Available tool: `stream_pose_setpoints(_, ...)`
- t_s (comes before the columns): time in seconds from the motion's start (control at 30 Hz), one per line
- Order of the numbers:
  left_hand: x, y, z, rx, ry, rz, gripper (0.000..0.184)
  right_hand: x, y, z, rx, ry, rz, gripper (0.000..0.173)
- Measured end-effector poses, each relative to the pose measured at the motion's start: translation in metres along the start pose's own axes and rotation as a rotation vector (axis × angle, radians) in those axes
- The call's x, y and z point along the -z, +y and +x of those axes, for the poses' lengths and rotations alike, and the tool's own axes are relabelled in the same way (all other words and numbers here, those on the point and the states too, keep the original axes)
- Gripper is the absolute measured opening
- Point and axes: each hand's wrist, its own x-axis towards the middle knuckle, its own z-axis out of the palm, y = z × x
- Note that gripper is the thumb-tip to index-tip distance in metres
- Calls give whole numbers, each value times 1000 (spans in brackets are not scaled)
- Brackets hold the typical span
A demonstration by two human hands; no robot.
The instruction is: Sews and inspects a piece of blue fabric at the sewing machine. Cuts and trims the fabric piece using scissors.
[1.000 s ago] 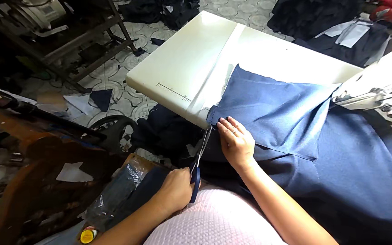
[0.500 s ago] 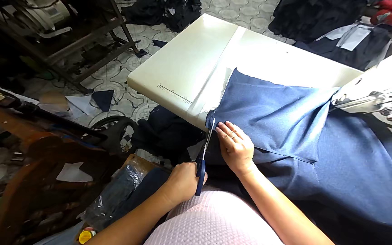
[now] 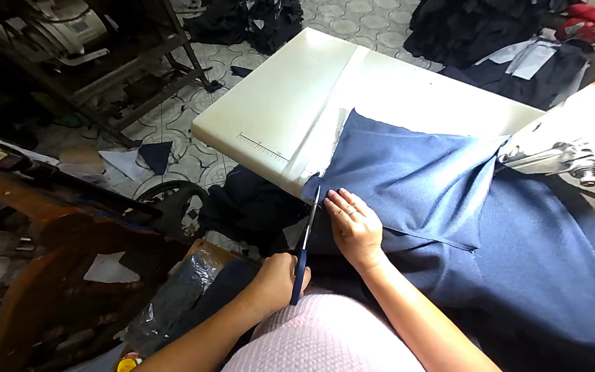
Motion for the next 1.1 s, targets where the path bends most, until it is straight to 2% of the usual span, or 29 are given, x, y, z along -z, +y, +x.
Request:
stream_pose_setpoints(0.13, 7, 8, 4, -24, -13, 109, 39, -1, 1, -1, 19, 16, 10, 24)
stream_pose_setpoints(0.3, 15, 15, 11, -39, 2, 188, 37, -1, 1, -4, 51, 19, 6, 25)
stream_pose_setpoints(0.53, 7, 6, 9, -13, 23, -13, 29, -1, 1, -4, 52, 22, -7, 26)
stream_pose_setpoints(0.8, 22, 16, 16, -43, -5, 119, 37, -1, 1, -6, 58, 27, 11, 25)
stream_pose_setpoints(0.9, 20, 12, 18, -36, 15, 40, 39, -1, 1, -7, 64, 19, 4, 25)
stream_pose_setpoints(1.0, 16, 3, 19, -79, 59, -187, 38, -2, 1, -6, 63, 18, 11, 23)
stream_pose_setpoints(1.1, 13, -12, 21, -193, 226, -266, 34, 13, -2, 2, -12, -80, 167, 21)
